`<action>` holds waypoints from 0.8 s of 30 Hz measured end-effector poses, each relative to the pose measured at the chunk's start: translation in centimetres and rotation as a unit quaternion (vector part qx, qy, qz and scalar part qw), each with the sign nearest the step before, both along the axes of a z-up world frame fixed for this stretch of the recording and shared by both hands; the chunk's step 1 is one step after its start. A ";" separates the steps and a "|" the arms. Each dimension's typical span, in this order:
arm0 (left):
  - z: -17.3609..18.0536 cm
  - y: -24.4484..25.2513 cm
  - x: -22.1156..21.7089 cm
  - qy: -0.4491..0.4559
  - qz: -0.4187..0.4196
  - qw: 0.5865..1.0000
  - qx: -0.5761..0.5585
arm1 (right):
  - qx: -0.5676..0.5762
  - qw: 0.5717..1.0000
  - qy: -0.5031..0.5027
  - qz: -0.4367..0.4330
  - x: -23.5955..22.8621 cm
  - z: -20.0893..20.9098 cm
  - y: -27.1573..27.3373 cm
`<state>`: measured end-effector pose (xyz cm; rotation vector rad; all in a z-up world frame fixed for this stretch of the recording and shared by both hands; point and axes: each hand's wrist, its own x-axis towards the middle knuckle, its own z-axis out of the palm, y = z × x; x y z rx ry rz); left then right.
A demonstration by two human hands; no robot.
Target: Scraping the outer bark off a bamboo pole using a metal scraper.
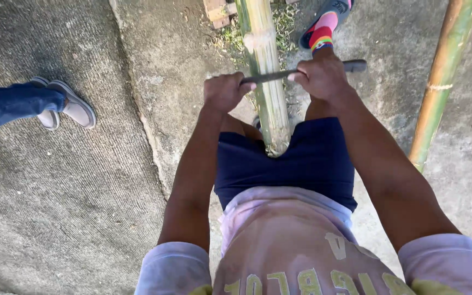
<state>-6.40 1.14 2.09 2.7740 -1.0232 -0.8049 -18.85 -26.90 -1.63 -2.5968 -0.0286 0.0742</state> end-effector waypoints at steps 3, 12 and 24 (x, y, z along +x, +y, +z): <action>-0.1 -1.5 3.9 -0.014 -0.013 0.999 -0.027 | -0.031 0.998 -0.048 0.021 3.8 -1.8 -1.6; -0.2 -3.5 8.2 -0.064 -0.012 0.994 -0.083 | -0.022 1.000 -0.010 0.006 6.8 -3.8 -3.4; 0.2 -1.2 1.9 -0.017 0.023 0.999 -0.045 | -0.059 0.996 0.061 0.026 1.8 -1.8 -1.1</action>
